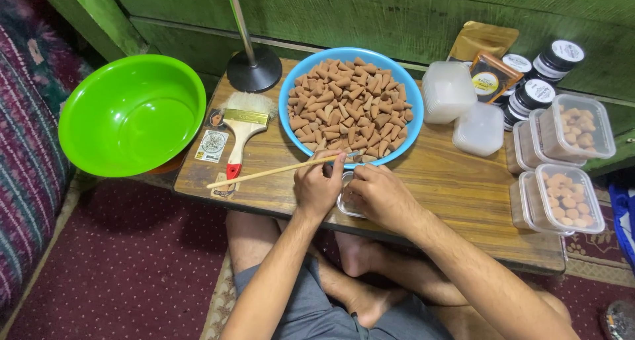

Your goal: Applying a coating to the tips of incense cones using a brush and sorting them into a container.

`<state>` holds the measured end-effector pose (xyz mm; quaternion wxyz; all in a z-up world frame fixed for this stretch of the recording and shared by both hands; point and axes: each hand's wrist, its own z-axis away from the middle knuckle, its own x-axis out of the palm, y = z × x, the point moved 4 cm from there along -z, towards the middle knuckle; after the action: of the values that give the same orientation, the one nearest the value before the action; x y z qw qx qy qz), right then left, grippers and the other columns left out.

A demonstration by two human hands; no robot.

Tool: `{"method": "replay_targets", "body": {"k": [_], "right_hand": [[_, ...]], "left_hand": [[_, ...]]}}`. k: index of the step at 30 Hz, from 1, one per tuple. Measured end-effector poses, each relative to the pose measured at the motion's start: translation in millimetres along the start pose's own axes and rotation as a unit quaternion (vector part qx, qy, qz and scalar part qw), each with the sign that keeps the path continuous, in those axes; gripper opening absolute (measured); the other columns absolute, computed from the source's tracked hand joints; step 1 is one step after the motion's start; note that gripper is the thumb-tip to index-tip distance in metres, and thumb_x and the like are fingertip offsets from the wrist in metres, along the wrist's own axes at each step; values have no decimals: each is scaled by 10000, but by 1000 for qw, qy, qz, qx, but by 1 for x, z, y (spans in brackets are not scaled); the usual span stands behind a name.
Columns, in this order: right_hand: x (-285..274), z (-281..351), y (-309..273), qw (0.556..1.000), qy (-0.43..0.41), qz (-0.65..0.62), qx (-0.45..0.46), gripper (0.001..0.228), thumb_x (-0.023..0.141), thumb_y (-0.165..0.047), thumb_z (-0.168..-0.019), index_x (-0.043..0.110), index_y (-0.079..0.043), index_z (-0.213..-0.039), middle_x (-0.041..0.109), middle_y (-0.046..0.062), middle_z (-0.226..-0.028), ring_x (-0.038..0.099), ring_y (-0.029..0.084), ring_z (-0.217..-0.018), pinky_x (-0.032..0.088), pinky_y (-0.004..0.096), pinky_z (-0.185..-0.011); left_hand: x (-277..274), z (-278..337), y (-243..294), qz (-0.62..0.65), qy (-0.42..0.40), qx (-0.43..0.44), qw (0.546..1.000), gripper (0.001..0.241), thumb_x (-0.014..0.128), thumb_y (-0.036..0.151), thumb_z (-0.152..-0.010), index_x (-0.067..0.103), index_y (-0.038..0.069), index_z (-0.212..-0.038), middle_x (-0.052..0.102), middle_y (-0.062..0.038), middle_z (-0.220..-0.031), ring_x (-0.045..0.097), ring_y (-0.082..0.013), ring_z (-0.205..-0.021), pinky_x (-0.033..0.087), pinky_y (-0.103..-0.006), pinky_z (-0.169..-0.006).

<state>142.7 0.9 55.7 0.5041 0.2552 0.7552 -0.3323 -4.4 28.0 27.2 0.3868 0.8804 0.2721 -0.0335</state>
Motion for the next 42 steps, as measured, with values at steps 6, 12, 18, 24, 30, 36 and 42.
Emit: {"method": "replay_targets", "body": {"k": [6, 12, 18, 24, 30, 36, 42], "right_hand": [[-8, 2, 2, 999, 2, -35, 13, 152, 772, -117, -738, 636, -182, -765, 571, -6, -794, 650, 234, -825, 491, 357, -738], [-19, 12, 38, 990, 58, -126, 36, 183, 786, -35, -692, 689, -142, -804, 612, 51, -759, 663, 309, -770, 535, 414, -707], [-23, 16, 98, 973, 96, -121, 172, 149, 785, -60, -757, 764, -147, -876, 678, 59, -765, 685, 290, -784, 549, 416, -749], [-26, -22, 114, 976, 65, -60, 201, 153, 767, -77, -795, 791, -126, -938, 727, 80, -820, 714, 312, -847, 561, 428, -784], [-7, -62, 112, 982, -2, 22, 189, 169, 758, -189, -836, 807, -123, -983, 709, 96, -819, 708, 317, -835, 581, 432, -738], [-1, -61, 113, 953, 51, -120, 273, 169, 771, -133, -833, 805, -65, -983, 710, 119, -766, 707, 297, -780, 587, 366, -686], [19, -29, 154, 643, 255, -645, 325, 362, 735, 104, -818, 693, 61, -1174, 755, 215, -1003, 765, 253, -873, 648, 371, -830]], "left_hand": [[0, -1, 0, 12, -8, -14, 1000, 53, 782, 237, -899, 773, 203, -938, 574, -5, -494, 664, -241, -508, 531, -320, -499], [12, 2, -14, 56, 8, -44, 997, 50, 769, 183, -910, 776, 157, -952, 659, -67, -595, 690, -289, -566, 538, -354, -523], [22, -23, -49, 68, 59, -151, 984, 36, 764, 202, -920, 786, 188, -895, 664, -71, -570, 626, -238, -515, 488, -339, -496], [42, -49, -82, 49, 83, -138, 986, 28, 775, 216, -921, 796, 198, -913, 645, -38, -548, 571, -168, -461, 445, -270, -449], [35, -53, -65, 38, 76, -96, 992, 24, 778, 216, -908, 802, 213, -904, 591, -17, -485, 587, -169, -449, 478, -248, -456], [31, -57, -60, 54, 68, -75, 993, 8, 786, 186, -903, 791, 180, -907, 556, -15, -460, 569, -169, -422, 469, -246, -444], [33, -56, -64, 68, 75, -73, 992, 19, 783, 150, -901, 797, 155, -912, 580, -50, -476, 596, -192, -442, 470, -261, -440]]}}
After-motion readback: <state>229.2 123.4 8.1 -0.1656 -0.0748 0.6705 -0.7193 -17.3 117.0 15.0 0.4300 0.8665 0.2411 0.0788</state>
